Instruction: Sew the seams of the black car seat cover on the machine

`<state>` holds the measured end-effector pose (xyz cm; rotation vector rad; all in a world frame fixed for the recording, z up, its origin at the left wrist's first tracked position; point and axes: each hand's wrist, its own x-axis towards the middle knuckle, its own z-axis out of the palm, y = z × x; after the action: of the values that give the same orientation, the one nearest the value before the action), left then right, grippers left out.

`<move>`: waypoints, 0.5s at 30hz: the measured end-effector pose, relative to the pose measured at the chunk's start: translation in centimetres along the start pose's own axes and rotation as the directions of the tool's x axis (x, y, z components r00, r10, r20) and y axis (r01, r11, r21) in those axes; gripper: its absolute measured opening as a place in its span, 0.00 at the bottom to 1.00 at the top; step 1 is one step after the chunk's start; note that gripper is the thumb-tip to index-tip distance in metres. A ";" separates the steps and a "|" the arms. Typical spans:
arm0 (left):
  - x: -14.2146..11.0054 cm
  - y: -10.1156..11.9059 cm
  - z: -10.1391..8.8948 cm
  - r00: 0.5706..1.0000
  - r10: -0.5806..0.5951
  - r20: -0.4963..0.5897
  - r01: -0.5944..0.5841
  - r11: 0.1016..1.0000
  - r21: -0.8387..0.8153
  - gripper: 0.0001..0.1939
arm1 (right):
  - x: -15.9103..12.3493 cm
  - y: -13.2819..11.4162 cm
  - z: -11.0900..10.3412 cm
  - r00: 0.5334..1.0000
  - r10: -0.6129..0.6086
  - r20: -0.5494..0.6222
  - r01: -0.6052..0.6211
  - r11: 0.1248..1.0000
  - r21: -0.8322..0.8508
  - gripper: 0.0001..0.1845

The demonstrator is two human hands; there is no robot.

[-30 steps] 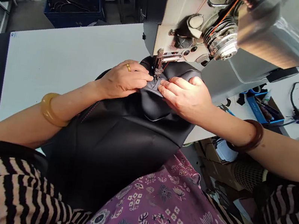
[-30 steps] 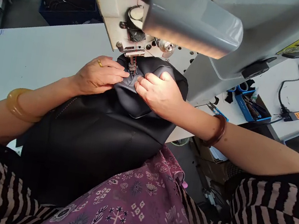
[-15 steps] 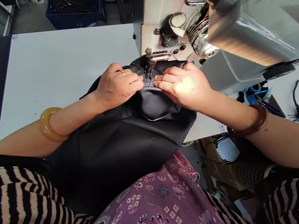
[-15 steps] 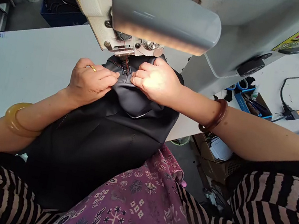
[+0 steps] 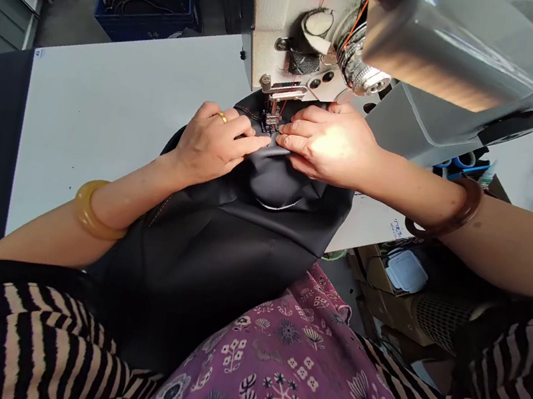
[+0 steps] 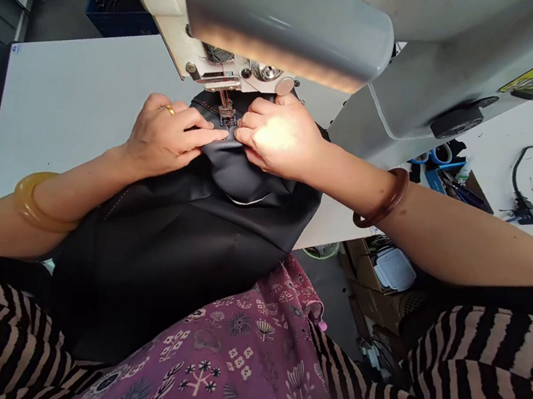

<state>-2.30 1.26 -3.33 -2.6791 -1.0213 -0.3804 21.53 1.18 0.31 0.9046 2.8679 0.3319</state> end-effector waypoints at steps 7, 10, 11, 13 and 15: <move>0.0 -0.9 -0.4 0.986 0.156 0.064 -0.152 0.986 -0.068 0.18 | -1.3 -3.0 0.4 0.992 0.115 -0.051 -0.113 0.992 0.047 0.21; -0.2 -0.2 -0.2 0.987 0.161 0.011 -0.160 0.986 -0.041 0.21 | -1.2 -2.7 1.2 0.982 0.151 -0.117 -0.138 0.985 0.108 0.22; -0.3 0.1 -0.2 0.989 0.145 -0.008 -0.145 0.989 -0.031 0.21 | -1.1 -2.5 1.4 0.980 0.154 -0.127 -0.139 0.983 0.122 0.22; -0.2 0.7 -0.2 0.993 0.114 -0.019 -0.114 0.993 0.011 0.21 | -0.9 -2.1 1.6 0.977 0.153 -0.150 -0.133 0.981 0.138 0.22; 0.0 1.2 -0.5 0.995 0.095 0.000 -0.095 0.992 0.087 0.23 | -0.8 -1.7 1.7 0.976 0.143 -0.163 -0.121 0.983 0.139 0.22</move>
<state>-1.55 0.19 -2.99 -2.6358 -0.8842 -0.3158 21.53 -0.29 -1.75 1.1469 3.0232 0.2522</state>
